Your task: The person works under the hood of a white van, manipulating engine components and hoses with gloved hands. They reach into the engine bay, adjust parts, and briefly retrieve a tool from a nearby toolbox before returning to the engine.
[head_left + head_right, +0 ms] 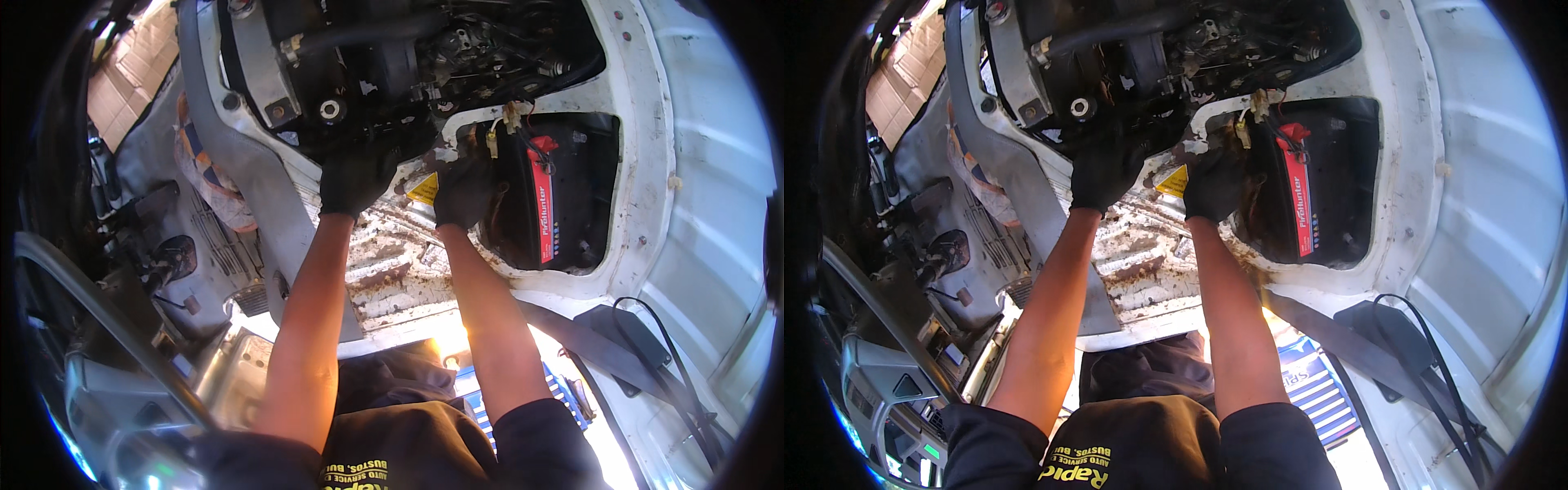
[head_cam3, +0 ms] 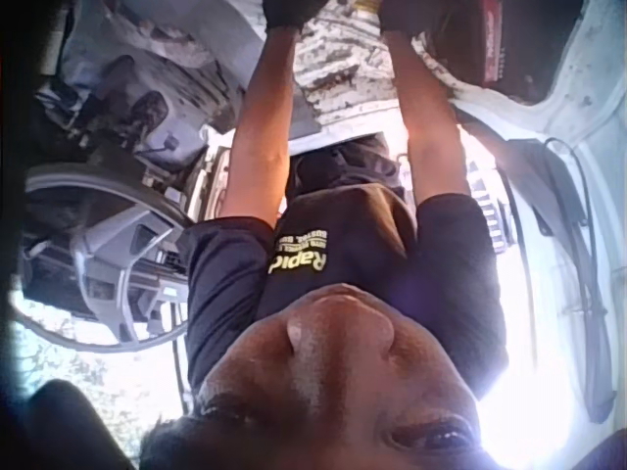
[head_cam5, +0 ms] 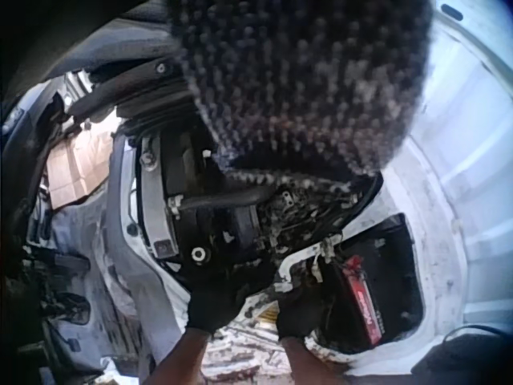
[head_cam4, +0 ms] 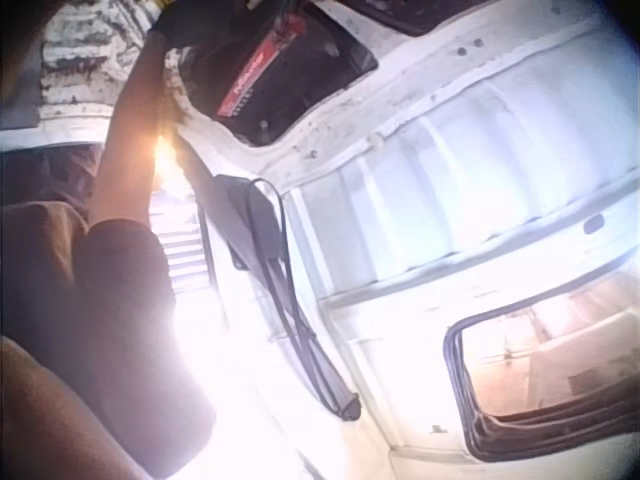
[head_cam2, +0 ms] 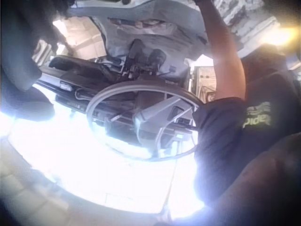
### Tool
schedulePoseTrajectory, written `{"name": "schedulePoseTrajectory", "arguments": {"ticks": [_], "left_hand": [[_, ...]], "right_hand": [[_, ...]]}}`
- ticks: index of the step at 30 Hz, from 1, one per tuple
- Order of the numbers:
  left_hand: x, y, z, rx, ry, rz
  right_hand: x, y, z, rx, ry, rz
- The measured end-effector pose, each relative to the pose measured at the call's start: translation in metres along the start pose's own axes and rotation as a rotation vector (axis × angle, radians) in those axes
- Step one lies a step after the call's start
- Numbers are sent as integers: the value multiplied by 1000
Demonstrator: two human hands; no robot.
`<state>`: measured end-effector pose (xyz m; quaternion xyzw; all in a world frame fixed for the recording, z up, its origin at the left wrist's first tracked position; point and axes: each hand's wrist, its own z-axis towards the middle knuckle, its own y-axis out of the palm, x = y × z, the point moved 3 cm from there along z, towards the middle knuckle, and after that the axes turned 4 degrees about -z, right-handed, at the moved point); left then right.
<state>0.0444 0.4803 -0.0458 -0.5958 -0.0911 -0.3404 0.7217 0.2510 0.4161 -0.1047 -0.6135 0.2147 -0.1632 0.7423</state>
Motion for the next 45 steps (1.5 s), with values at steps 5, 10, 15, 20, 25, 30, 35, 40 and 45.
{"name": "schedulePoseTrajectory", "arguments": {"ticks": [5,10,15,20,25,30,35,40,45], "left_hand": [[-7,9,-10,-73,-73,9],[-11,10,-14,-139,-133,-11],[-13,17,-14,-28,5,128],[-17,12,-16,-54,-3,65],[-10,26,-8,-80,1,62],[-17,18,-14,-173,-108,-15],[-10,13,-8,-121,-100,17],[-10,18,-11,-207,-139,-12],[-11,13,-8,-125,-84,-21]], "right_hand": [[10,13,-2,78,-3,-11],[5,5,-3,-9,-6,-8],[-18,-26,0,270,-172,546],[-94,-8,69,227,-458,100],[-77,78,115,115,-483,-208],[-93,64,109,107,-495,-197],[-91,64,113,-149,-436,-233],[-90,58,105,-25,-418,-69],[-105,38,103,-105,-354,-188]]}}
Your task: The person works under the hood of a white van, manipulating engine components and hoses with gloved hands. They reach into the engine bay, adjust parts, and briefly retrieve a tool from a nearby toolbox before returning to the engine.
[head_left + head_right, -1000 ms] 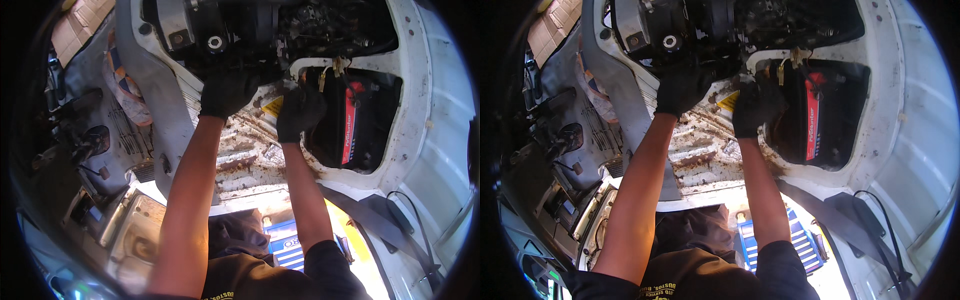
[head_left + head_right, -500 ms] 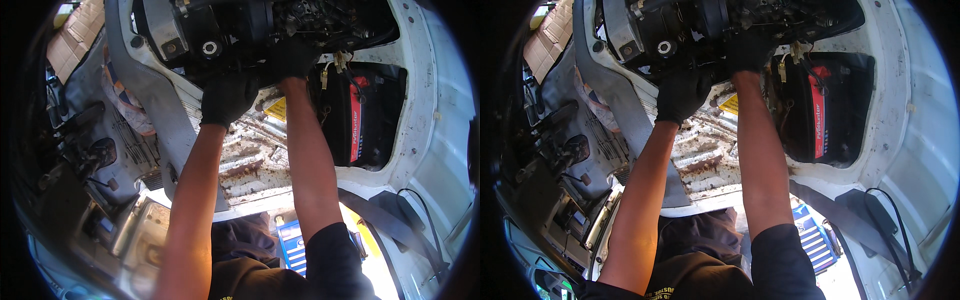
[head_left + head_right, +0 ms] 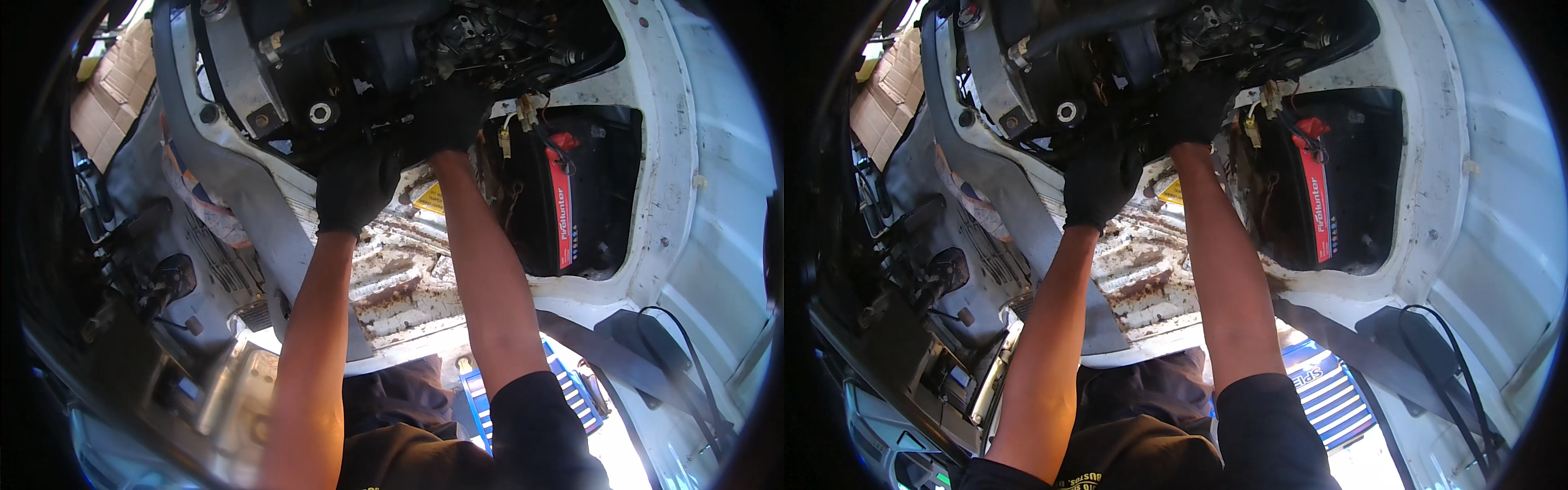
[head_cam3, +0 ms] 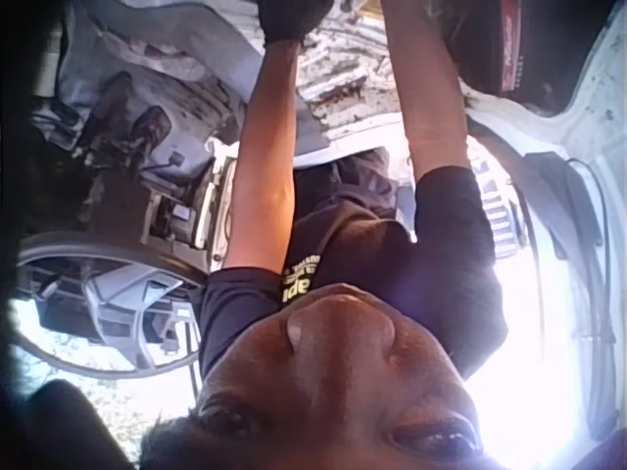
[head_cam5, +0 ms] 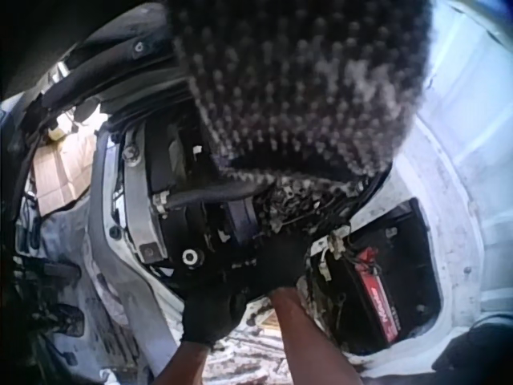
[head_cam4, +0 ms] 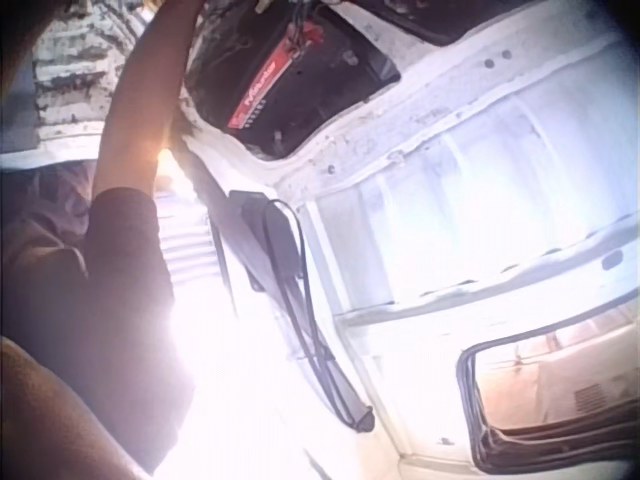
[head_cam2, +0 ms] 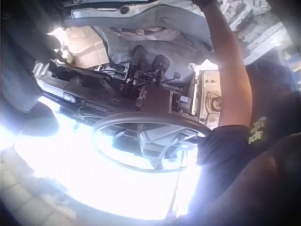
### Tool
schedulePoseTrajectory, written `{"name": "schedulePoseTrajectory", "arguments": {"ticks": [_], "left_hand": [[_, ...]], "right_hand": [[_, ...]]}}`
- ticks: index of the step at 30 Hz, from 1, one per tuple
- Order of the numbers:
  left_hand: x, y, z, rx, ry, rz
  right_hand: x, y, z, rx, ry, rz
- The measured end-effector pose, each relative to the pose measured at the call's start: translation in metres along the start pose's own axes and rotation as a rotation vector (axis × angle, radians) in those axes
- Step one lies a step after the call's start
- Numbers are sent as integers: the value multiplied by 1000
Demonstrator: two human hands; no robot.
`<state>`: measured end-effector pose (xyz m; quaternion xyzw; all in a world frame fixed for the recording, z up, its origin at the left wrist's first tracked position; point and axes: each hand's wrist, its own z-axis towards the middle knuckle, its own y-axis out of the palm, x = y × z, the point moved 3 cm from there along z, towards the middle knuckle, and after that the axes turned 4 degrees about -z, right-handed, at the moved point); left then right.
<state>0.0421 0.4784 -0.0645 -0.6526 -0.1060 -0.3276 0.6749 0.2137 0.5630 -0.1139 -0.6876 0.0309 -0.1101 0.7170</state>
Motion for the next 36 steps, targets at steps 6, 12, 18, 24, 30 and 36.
{"name": "schedulePoseTrajectory", "arguments": {"ticks": [6,12,18,24,30,36], "left_hand": [[3,4,0,-37,15,18],[-5,6,-5,-26,23,113],[-6,5,-5,113,60,88],[-5,8,-1,61,36,33],[-8,6,-3,67,14,53],[-12,8,-4,56,31,79]], "right_hand": [[11,-3,-11,402,23,108],[19,-29,-14,310,49,561],[70,-46,44,509,74,445],[139,-40,165,250,-465,253],[141,-30,181,16,-611,366],[139,-28,177,27,-630,385]]}}
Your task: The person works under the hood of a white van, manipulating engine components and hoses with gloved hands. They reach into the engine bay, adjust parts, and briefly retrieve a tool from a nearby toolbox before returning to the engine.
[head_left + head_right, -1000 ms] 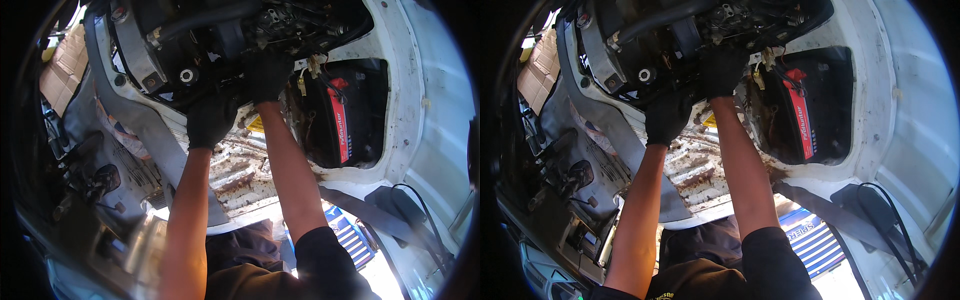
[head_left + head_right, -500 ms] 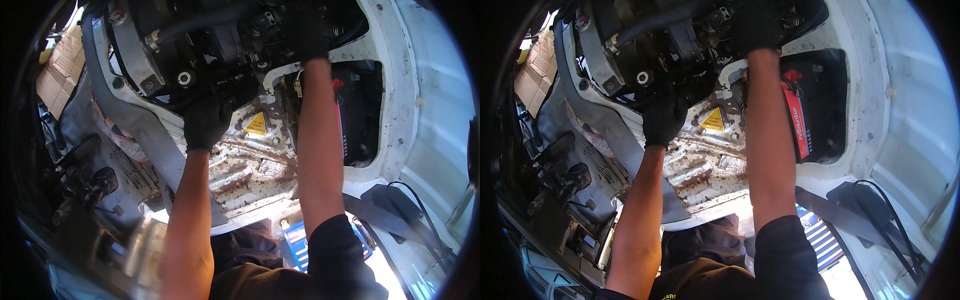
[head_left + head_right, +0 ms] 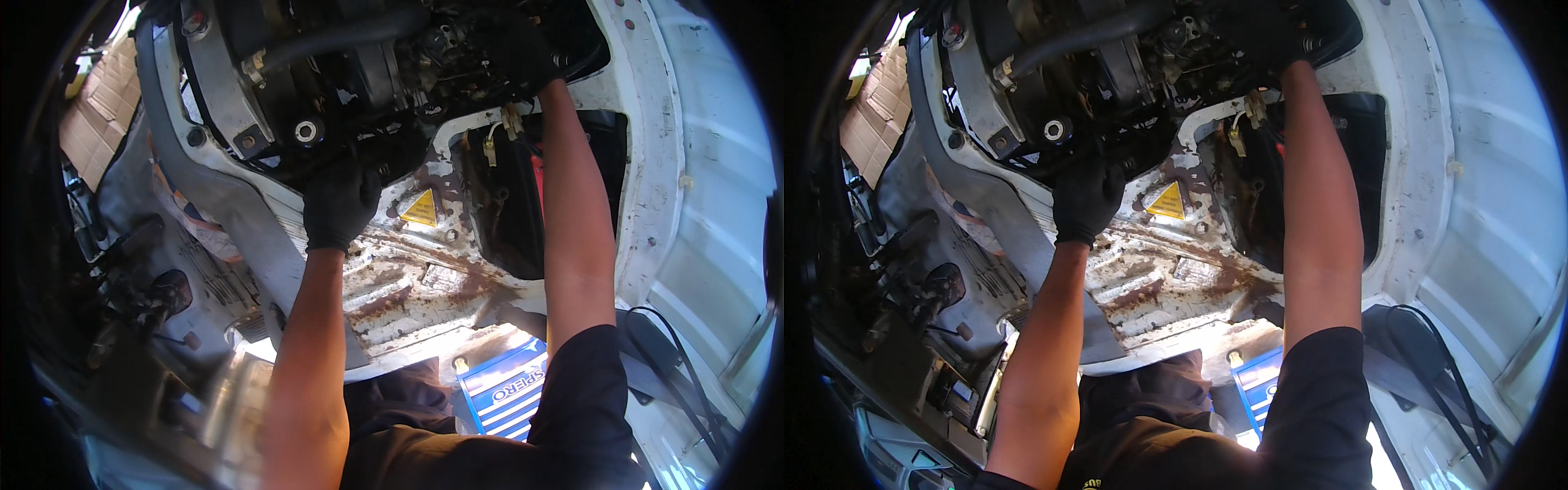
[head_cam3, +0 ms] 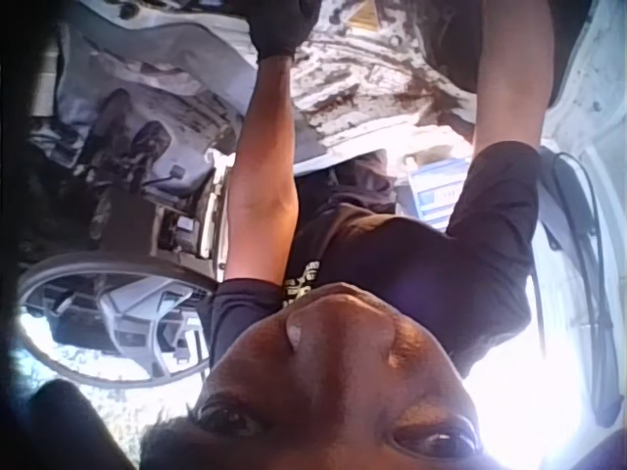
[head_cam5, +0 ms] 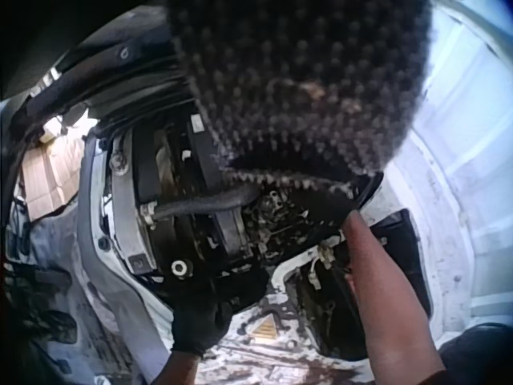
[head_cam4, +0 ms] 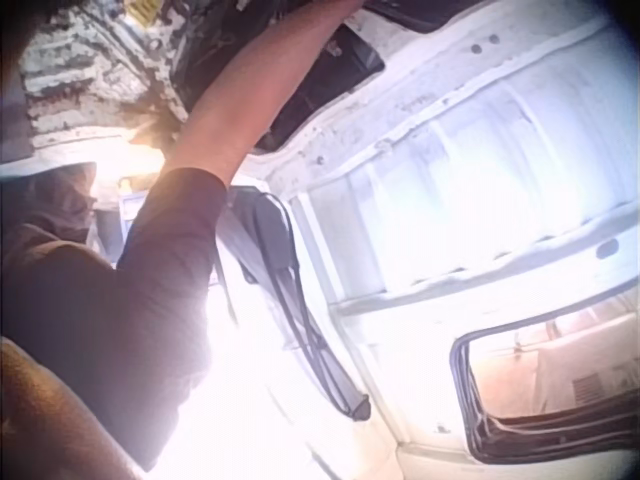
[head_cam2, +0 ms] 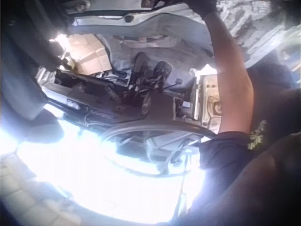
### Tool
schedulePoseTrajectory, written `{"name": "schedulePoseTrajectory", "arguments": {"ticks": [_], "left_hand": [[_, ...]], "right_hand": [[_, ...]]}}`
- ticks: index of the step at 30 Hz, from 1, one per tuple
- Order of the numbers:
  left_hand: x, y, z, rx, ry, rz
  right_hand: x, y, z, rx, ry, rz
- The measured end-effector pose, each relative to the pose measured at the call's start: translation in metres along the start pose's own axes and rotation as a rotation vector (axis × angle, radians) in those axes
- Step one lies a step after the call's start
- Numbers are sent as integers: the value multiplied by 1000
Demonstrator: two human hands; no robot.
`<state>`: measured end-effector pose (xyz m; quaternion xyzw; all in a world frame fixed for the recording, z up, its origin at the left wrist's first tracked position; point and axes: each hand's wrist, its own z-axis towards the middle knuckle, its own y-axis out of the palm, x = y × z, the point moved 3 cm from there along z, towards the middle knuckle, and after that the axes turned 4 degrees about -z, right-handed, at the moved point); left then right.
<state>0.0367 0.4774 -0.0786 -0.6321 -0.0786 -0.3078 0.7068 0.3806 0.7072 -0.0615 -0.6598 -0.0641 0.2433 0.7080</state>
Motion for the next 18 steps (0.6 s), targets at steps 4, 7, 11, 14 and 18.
{"name": "schedulePoseTrajectory", "arguments": {"ticks": [4,7,11,14,18], "left_hand": [[-1,2,-2,-14,-11,-5],[1,0,1,-18,-14,5],[2,-3,6,80,-8,-49],[1,-4,6,39,-15,-54],[0,-5,6,33,-33,-53]], "right_hand": [[1,-1,4,-11,-8,9],[7,-2,7,-30,-6,27],[9,-1,9,-15,-1,53],[4,-1,3,91,-45,67],[-5,-6,-5,149,3,138]]}}
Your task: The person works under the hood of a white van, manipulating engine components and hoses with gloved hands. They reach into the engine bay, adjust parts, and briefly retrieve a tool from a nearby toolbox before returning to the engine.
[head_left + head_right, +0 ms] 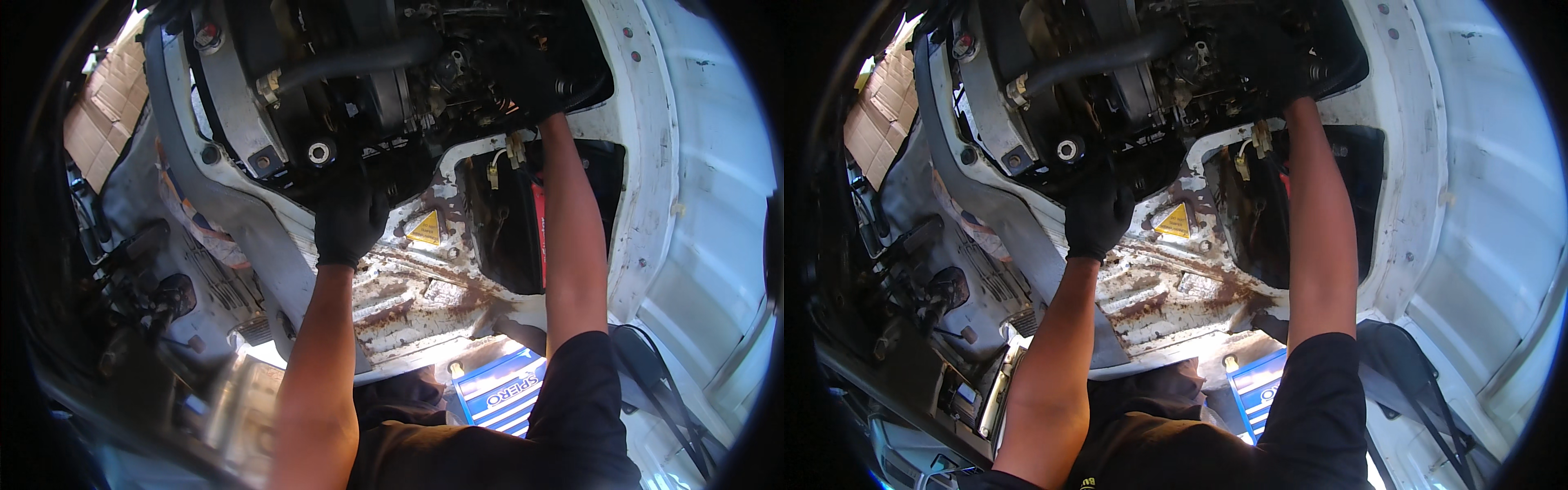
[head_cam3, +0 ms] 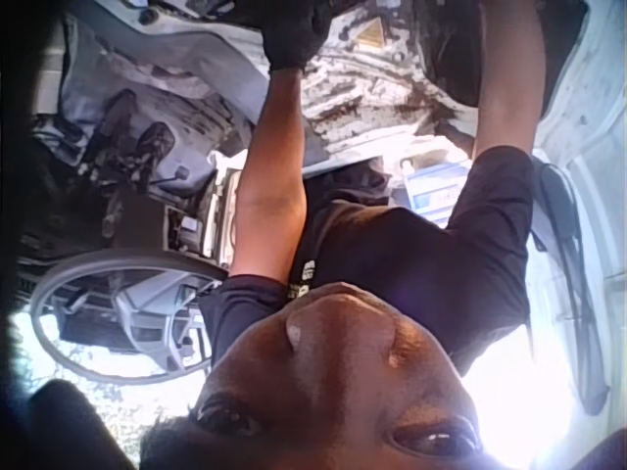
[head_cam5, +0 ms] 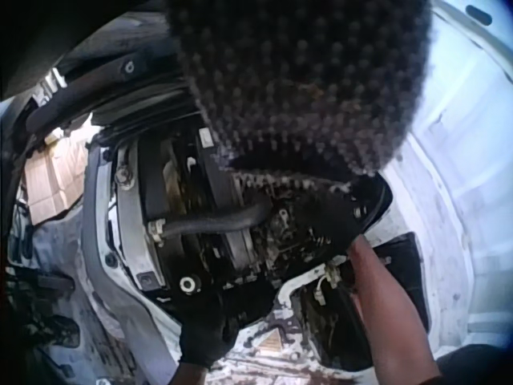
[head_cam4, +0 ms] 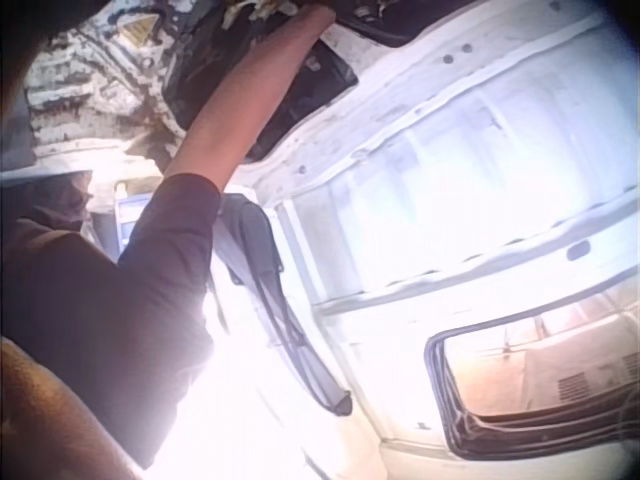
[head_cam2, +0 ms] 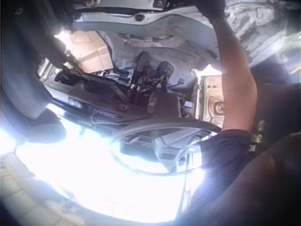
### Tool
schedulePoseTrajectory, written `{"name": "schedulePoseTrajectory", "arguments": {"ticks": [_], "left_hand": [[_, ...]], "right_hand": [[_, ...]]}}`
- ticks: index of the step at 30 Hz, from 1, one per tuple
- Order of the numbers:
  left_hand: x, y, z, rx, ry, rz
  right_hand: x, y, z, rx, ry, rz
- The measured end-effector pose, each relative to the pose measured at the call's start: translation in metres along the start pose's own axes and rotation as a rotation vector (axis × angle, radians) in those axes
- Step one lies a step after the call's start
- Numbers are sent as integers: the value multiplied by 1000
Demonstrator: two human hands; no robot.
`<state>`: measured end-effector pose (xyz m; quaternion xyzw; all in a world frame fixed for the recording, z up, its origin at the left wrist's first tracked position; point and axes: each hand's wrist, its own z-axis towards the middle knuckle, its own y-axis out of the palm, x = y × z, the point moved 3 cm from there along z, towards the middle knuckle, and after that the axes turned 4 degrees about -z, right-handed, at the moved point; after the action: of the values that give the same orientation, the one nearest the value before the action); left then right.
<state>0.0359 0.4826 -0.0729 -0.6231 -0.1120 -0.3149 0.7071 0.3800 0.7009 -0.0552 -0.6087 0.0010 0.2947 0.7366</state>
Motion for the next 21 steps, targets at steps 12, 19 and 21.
{"name": "schedulePoseTrajectory", "arguments": {"ticks": [12,19,21], "left_hand": [[0,1,-4,-49,-40,8],[-2,3,-5,-67,-25,21],[-2,4,-5,-23,-1,42]], "right_hand": [[-17,-10,-22,-48,313,347],[-2,-11,-25,-14,54,146],[0,-12,-26,17,5,231]]}}
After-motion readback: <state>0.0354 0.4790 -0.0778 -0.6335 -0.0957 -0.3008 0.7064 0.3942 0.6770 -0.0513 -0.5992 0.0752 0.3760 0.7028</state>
